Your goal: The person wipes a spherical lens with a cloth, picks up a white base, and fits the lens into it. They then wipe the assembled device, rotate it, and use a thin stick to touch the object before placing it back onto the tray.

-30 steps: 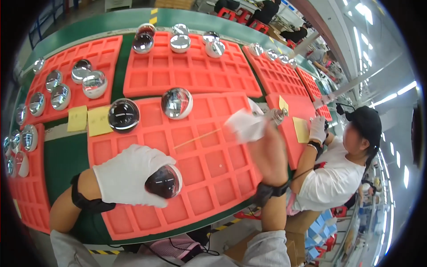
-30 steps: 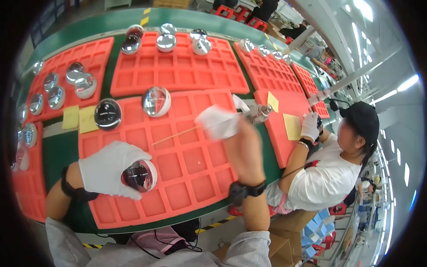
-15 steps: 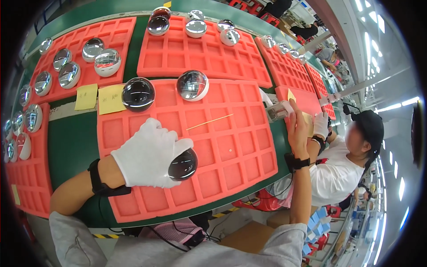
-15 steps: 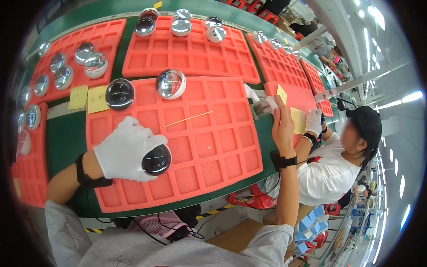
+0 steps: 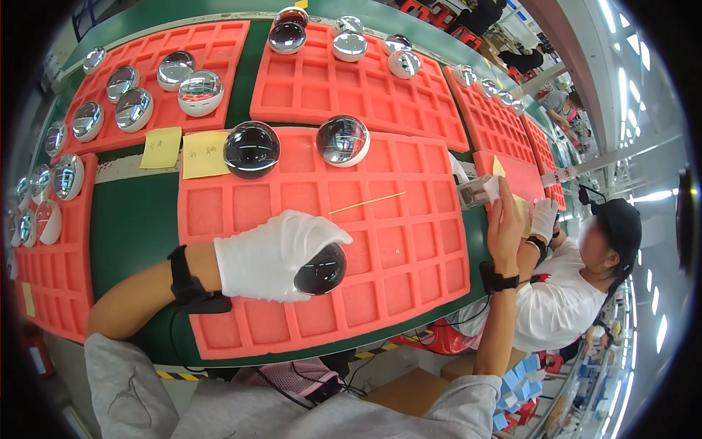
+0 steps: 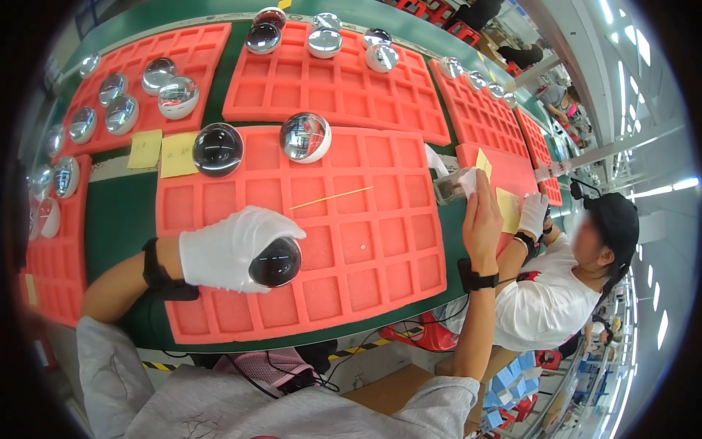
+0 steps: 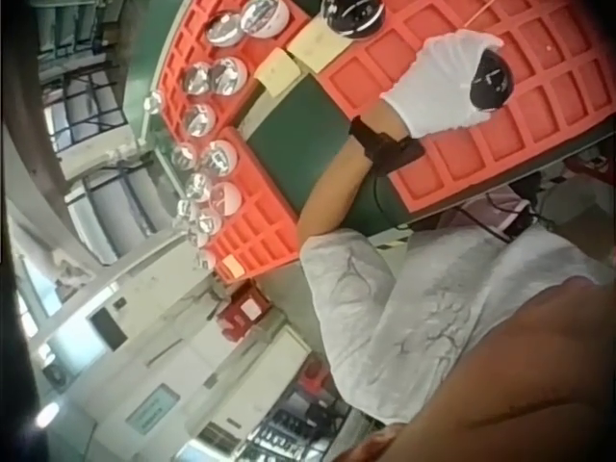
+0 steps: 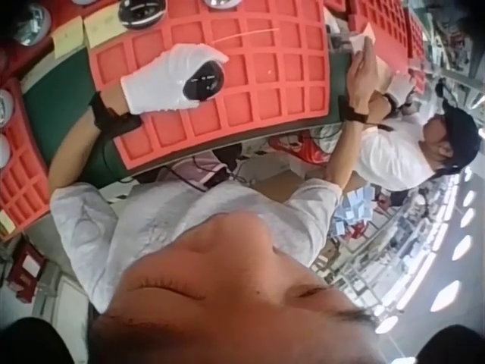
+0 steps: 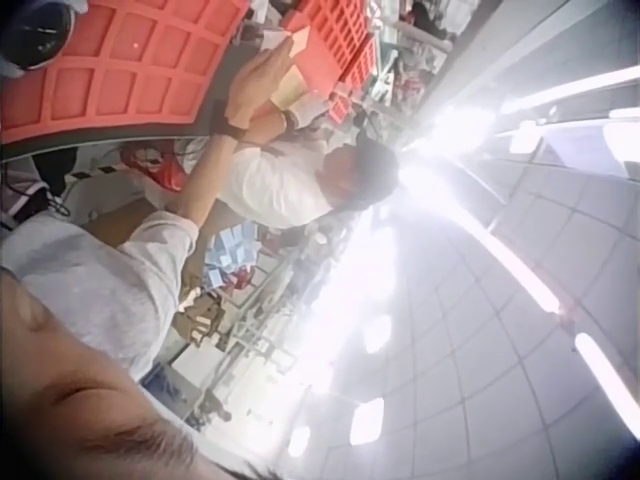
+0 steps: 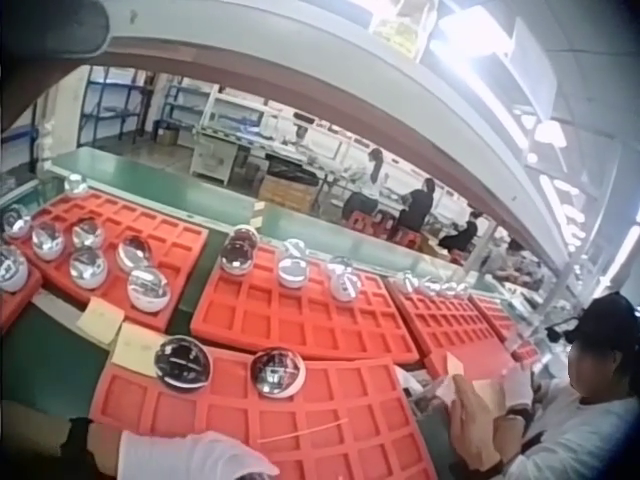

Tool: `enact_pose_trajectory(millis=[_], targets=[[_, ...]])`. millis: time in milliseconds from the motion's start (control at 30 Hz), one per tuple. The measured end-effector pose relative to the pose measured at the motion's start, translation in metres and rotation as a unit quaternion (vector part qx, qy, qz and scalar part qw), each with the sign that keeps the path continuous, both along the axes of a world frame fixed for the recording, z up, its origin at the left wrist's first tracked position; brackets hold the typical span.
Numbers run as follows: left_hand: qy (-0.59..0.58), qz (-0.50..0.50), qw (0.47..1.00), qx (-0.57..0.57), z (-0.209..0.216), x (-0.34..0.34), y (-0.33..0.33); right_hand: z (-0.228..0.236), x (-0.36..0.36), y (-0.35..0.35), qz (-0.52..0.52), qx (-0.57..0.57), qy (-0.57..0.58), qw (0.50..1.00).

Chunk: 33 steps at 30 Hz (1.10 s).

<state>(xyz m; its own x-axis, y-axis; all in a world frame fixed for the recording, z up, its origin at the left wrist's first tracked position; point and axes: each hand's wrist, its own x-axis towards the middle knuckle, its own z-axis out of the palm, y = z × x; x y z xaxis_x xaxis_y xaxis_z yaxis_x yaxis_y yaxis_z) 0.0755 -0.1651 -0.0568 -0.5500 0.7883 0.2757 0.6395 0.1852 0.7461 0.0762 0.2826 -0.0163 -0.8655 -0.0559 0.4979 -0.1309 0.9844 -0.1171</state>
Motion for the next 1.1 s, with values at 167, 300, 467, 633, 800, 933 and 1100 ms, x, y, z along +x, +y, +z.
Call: enact_pose_trajectory(millis=[167,300,467,633,800,933,1100], targets=[[-0.144,-0.072,0.987,0.024,-0.008,-0.012,-0.006,0.006,0.0,-0.004,-0.006,-0.098,-0.035,0.995],[-0.16,-0.069,0.984,0.02,-0.006,-0.009,-0.007,0.001,0.0,0.004,0.02,-0.005,-0.007,1.0],[-0.343,-0.027,0.933,0.109,0.011,0.003,-0.009,-0.001,-0.002,0.006,0.02,0.061,0.003,0.998],[-0.499,-0.076,0.835,0.219,0.021,0.009,-0.003,0.002,-0.004,0.014,0.022,0.009,0.012,1.0],[-0.709,-0.136,0.593,0.356,0.026,0.01,0.005,0.001,0.0,-0.001,-0.1,-0.075,-0.094,0.988],[-0.654,-0.093,0.699,0.275,-0.015,0.0,0.01,-0.016,0.012,0.0,0.025,-0.611,0.071,0.788],[-0.488,-0.039,0.845,0.216,-0.016,0.011,0.007,-0.015,0.051,-0.095,0.071,-0.883,-0.156,0.437]])
